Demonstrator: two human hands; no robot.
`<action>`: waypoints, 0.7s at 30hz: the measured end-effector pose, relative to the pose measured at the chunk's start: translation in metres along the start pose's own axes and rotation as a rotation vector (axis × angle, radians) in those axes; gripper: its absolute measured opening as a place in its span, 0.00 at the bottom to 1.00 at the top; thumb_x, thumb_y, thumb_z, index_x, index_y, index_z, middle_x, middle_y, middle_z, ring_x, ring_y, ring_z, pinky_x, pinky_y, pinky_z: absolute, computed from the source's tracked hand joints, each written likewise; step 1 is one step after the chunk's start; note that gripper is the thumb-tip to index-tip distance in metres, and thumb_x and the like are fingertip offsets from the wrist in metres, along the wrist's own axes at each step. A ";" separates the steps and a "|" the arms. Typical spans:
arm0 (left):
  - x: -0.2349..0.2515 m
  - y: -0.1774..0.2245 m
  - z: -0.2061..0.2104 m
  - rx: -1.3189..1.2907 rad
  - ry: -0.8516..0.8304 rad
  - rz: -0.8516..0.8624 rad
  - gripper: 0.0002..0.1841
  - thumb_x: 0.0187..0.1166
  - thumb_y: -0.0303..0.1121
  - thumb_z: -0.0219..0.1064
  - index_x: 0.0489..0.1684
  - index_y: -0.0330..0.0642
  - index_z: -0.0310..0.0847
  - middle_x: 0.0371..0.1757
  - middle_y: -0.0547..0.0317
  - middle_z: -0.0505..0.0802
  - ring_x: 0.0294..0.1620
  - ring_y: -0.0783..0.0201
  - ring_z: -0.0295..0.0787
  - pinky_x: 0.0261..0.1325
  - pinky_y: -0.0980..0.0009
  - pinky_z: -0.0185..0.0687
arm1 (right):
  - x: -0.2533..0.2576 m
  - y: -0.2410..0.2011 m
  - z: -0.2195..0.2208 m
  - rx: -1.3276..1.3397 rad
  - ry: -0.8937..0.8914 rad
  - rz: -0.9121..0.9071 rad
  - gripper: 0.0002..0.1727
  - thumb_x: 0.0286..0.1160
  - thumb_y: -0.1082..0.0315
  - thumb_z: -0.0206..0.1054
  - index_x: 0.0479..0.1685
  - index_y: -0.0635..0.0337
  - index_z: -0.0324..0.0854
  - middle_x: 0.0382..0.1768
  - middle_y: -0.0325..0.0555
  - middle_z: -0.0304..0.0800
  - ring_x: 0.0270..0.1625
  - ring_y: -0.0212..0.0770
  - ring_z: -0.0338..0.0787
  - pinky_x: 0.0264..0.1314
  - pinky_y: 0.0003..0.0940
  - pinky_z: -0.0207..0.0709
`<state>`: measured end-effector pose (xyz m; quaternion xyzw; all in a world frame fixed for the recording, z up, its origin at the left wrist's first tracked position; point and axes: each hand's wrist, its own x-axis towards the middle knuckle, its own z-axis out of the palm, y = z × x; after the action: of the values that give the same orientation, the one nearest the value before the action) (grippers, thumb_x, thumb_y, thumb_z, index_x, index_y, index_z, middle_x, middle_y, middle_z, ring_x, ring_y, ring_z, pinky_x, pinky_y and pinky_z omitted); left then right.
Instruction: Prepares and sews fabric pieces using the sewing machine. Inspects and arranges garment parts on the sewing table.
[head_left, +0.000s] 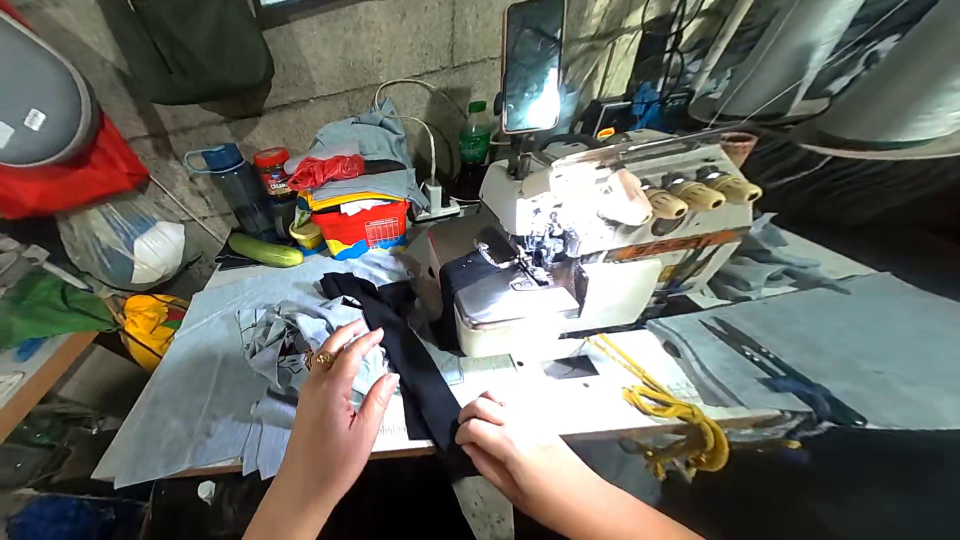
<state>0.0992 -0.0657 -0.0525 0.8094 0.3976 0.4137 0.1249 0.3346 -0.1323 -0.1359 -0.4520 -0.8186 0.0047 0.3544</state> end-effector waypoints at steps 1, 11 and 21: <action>-0.003 0.002 -0.001 -0.027 -0.011 -0.002 0.22 0.79 0.45 0.64 0.66 0.43 0.87 0.71 0.55 0.88 0.76 0.63 0.81 0.76 0.59 0.78 | 0.000 0.001 -0.003 0.083 -0.002 0.039 0.09 0.73 0.65 0.63 0.33 0.51 0.90 0.40 0.40 0.94 0.49 0.43 0.91 0.52 0.37 0.84; -0.021 0.025 0.018 -0.788 -0.777 -0.152 0.29 0.94 0.46 0.47 0.57 0.25 0.85 0.45 0.49 0.95 0.41 0.67 0.93 0.50 0.68 0.88 | 0.034 -0.001 -0.032 0.216 0.148 0.153 0.14 0.84 0.62 0.57 0.41 0.58 0.87 0.35 0.43 0.90 0.39 0.31 0.87 0.45 0.22 0.81; 0.153 -0.026 0.046 -1.194 0.193 -1.009 0.15 0.95 0.37 0.46 0.57 0.40 0.79 0.34 0.59 0.88 0.28 0.66 0.86 0.35 0.71 0.85 | 0.067 -0.041 -0.095 -0.208 0.028 -0.107 0.12 0.78 0.79 0.62 0.49 0.62 0.91 0.32 0.52 0.90 0.39 0.53 0.89 0.43 0.39 0.84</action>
<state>0.1725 0.0717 -0.0082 0.2878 0.4366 0.5193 0.6759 0.3375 -0.1366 -0.0131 -0.4418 -0.8327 -0.1053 0.3167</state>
